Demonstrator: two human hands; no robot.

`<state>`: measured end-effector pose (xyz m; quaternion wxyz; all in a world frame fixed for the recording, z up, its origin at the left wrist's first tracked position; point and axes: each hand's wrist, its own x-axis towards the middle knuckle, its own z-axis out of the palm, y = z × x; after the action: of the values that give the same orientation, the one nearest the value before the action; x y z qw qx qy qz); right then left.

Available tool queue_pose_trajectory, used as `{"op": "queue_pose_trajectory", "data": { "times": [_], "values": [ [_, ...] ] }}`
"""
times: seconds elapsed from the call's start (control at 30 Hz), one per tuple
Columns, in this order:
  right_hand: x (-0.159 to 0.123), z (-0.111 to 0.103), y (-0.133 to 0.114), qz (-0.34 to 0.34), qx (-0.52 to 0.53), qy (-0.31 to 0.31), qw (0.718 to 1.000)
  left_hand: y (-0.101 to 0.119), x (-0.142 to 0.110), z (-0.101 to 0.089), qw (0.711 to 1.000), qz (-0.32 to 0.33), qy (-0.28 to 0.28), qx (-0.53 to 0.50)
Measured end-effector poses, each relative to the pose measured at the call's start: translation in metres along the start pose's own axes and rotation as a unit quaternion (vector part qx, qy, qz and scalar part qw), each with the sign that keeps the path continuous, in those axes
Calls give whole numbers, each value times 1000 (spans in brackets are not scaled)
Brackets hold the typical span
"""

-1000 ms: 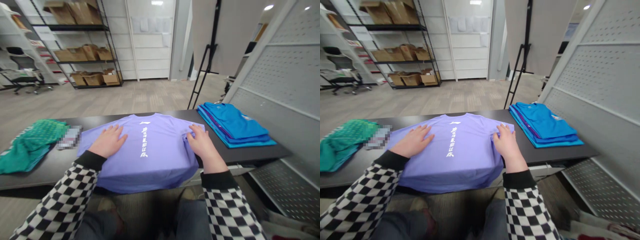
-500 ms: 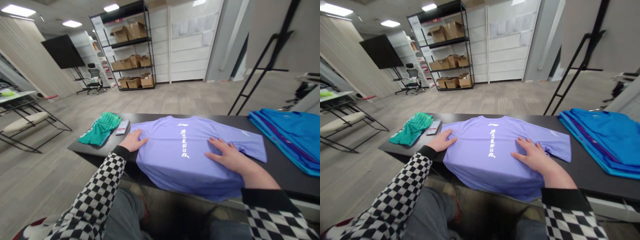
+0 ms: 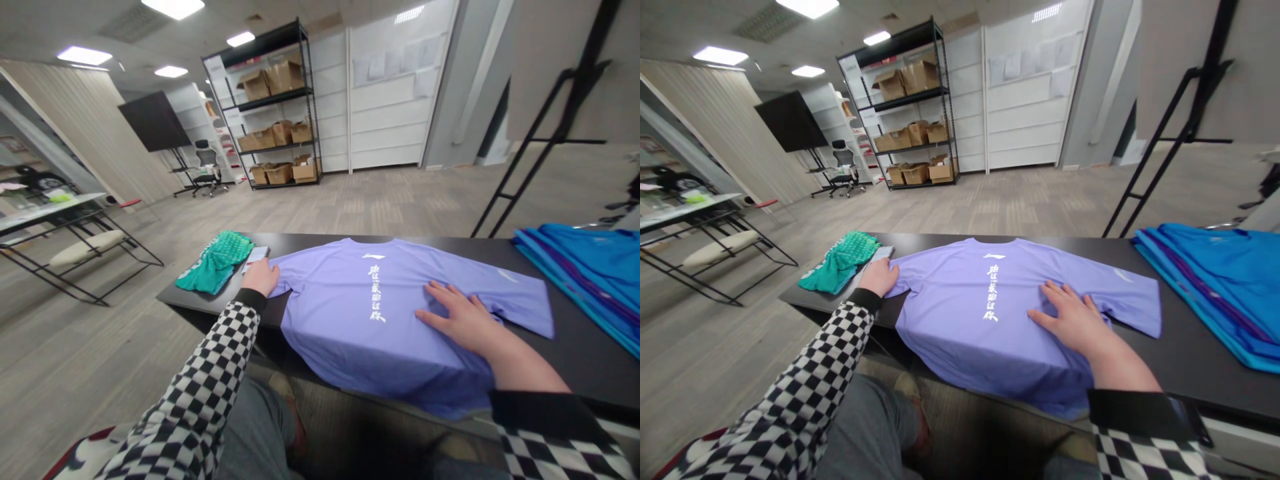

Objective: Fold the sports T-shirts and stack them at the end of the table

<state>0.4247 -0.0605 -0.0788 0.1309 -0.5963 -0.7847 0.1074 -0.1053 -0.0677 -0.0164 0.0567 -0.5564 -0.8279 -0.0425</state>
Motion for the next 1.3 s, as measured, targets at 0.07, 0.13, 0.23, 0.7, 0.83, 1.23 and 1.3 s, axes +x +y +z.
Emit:
{"op": "queue_pose_trajectory", "data": {
  "times": [0.07,0.13,0.23,0.7,0.83,1.23,1.3],
  "values": [
    [-1,-2,-4,5,1,-4,1000,5,21,-9,999,1,-43,19],
    [-2,-5,-7,13,3,-5,1000,10,39,-14,997,10,-67,20],
    [-3,-8,-11,18,12,-10,1000,17,58,-20,995,19,-94,16],
    [-14,-43,-23,55,184,150,970,57,70,-91,964,29,-160,-211],
    [-24,-65,-19,93,233,295,922,103,56,-108,893,17,-246,-375],
    [-33,-73,-3,142,263,358,884,293,27,-111,906,198,-220,-304],
    [-33,-74,-6,146,262,347,889,321,18,-101,905,211,-226,-292]
  ]
}}
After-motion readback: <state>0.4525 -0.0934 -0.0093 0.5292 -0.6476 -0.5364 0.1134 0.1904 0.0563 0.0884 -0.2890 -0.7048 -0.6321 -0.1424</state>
